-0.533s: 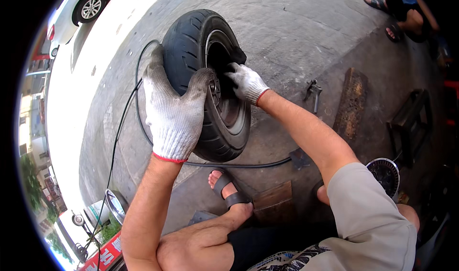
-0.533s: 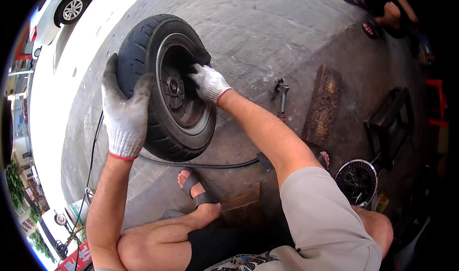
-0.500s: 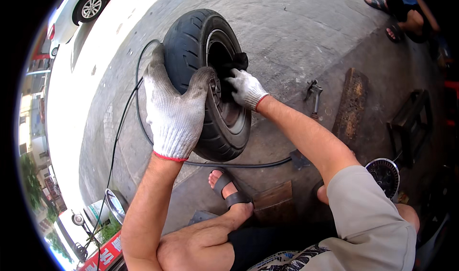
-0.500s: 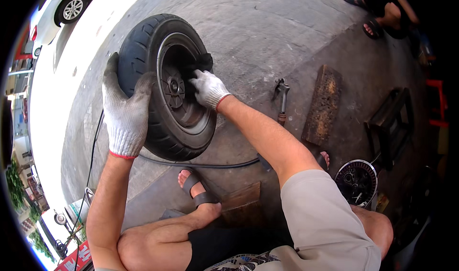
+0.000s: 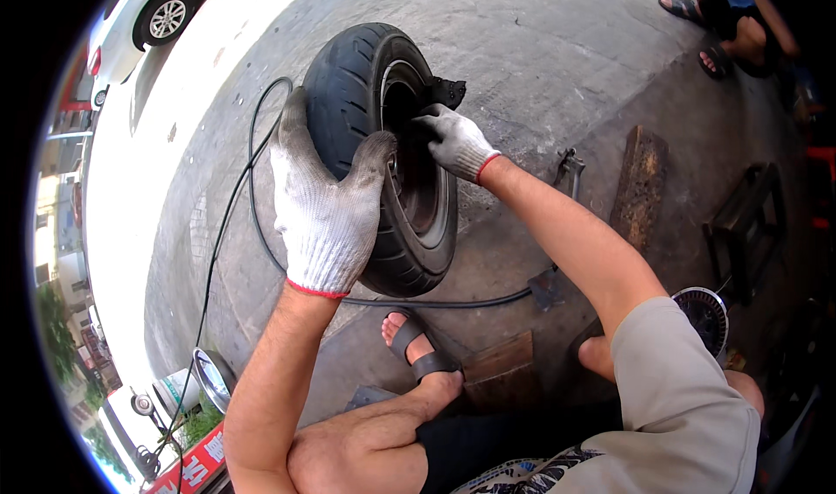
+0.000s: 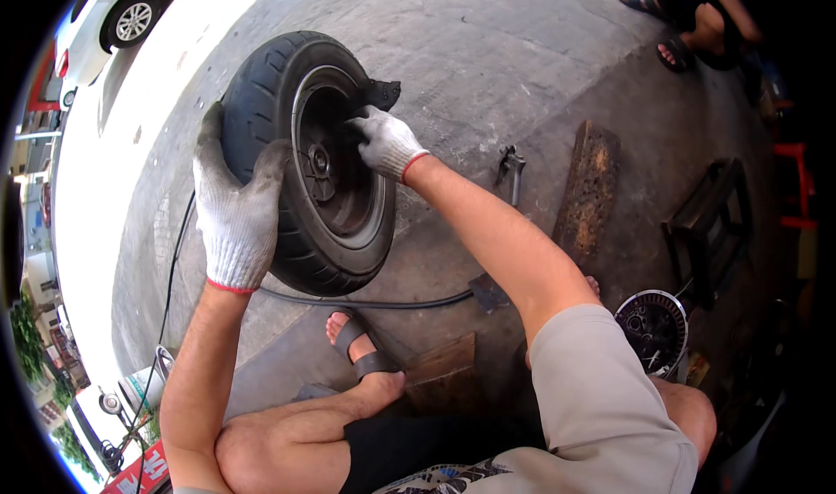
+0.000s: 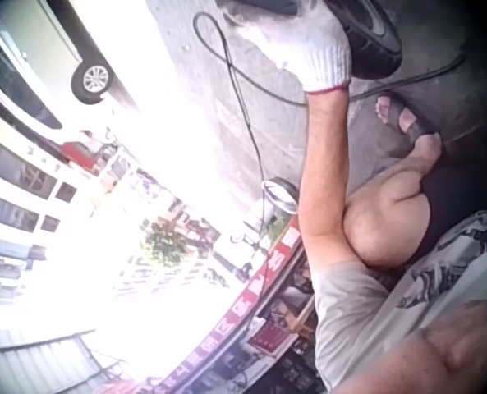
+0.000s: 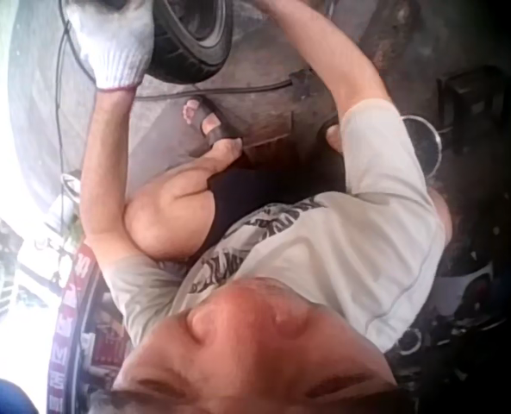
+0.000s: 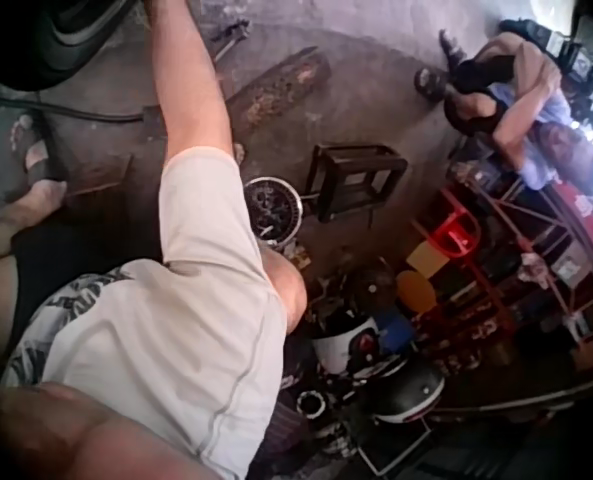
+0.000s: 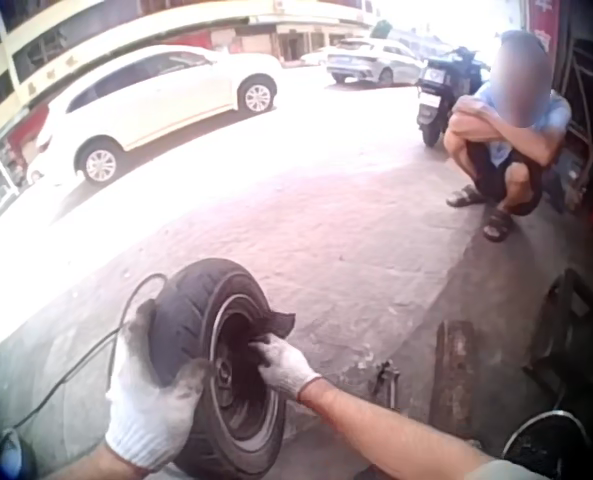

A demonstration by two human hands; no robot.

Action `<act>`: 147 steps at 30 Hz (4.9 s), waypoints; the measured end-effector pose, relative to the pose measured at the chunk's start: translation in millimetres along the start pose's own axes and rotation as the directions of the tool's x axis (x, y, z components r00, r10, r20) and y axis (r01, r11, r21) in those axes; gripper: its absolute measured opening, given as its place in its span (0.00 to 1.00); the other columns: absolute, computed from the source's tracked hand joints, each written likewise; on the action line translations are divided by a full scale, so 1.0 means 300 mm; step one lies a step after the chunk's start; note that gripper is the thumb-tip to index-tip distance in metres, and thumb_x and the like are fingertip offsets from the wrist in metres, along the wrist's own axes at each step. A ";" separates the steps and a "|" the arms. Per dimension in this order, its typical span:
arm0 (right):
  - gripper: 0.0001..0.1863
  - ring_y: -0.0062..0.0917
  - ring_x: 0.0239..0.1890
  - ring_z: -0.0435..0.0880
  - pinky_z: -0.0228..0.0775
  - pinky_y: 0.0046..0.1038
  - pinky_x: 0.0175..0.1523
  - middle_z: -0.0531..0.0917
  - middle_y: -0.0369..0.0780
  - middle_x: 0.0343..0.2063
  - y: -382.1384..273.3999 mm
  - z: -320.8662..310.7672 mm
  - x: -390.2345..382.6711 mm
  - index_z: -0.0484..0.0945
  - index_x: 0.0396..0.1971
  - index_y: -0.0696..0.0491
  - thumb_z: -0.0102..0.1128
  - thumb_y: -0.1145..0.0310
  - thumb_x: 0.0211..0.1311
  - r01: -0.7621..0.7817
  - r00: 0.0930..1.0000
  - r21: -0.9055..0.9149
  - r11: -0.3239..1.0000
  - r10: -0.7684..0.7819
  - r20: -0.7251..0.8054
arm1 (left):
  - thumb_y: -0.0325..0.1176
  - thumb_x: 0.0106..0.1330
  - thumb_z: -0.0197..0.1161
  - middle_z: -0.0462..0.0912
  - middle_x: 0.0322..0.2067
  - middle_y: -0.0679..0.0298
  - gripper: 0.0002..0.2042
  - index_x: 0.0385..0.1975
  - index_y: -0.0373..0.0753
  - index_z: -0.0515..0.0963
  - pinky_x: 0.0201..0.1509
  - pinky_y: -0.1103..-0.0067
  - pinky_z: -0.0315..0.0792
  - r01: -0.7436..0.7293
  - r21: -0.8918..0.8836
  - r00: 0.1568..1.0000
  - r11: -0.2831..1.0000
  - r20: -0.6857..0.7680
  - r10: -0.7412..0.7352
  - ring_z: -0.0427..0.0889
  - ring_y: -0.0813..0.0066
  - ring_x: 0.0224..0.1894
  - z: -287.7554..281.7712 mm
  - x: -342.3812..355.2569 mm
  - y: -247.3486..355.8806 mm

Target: The person inflates a tire using an air hose nozzle, adjusts a floor fan, and cleans the wheel rim by sanding and wiping it with a cloth. The person then inflates the tire again using the air hose nozzle.

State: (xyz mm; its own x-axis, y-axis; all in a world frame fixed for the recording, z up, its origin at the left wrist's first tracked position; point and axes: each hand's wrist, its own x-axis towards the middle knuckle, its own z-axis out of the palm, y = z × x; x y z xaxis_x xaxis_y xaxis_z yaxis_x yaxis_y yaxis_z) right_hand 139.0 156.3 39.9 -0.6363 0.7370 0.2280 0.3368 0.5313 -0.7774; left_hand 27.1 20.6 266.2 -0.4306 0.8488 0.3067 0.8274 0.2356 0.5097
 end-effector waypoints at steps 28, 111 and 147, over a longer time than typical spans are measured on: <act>0.20 0.44 0.55 0.80 0.74 0.37 0.62 0.81 0.49 0.47 -0.165 0.132 -0.323 0.86 0.48 0.52 0.59 0.75 0.54 -0.274 0.955 0.271 0.923 0.228 0.189 | 0.40 0.64 0.72 0.72 0.63 0.40 0.38 0.70 0.29 0.63 0.70 0.65 0.68 -0.024 0.034 1.000 0.999 -0.016 0.025 0.74 0.49 0.65 -0.011 -0.019 -0.015; 0.18 0.49 0.53 0.85 0.77 0.45 0.56 0.87 0.51 0.47 -0.159 -0.223 -0.387 0.81 0.52 0.52 0.54 0.63 0.65 -0.546 0.838 0.158 0.823 0.537 0.098 | 0.56 0.67 0.65 0.75 0.63 0.36 0.42 0.67 0.23 0.67 0.70 0.66 0.67 0.149 0.142 0.986 0.979 0.052 -0.158 0.74 0.44 0.66 0.095 0.288 -0.005; 0.19 0.50 0.53 0.85 0.77 0.45 0.56 0.86 0.53 0.47 -0.122 -0.116 -0.384 0.80 0.50 0.52 0.59 0.58 0.64 -0.415 0.910 0.239 0.878 0.397 0.118 | 0.56 0.67 0.66 0.73 0.64 0.36 0.43 0.68 0.23 0.64 0.71 0.66 0.65 0.160 0.054 0.986 0.986 0.036 -0.162 0.73 0.45 0.68 0.060 0.206 0.031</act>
State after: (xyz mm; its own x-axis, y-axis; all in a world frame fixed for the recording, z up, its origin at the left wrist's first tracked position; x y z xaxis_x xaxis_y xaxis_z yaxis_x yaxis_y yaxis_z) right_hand 224.1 66.6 62.6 -0.5273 0.8323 -0.1709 0.3940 0.0613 -0.9171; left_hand 14.8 83.7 275.4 -0.5456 0.8161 0.1907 0.7661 0.3934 0.5083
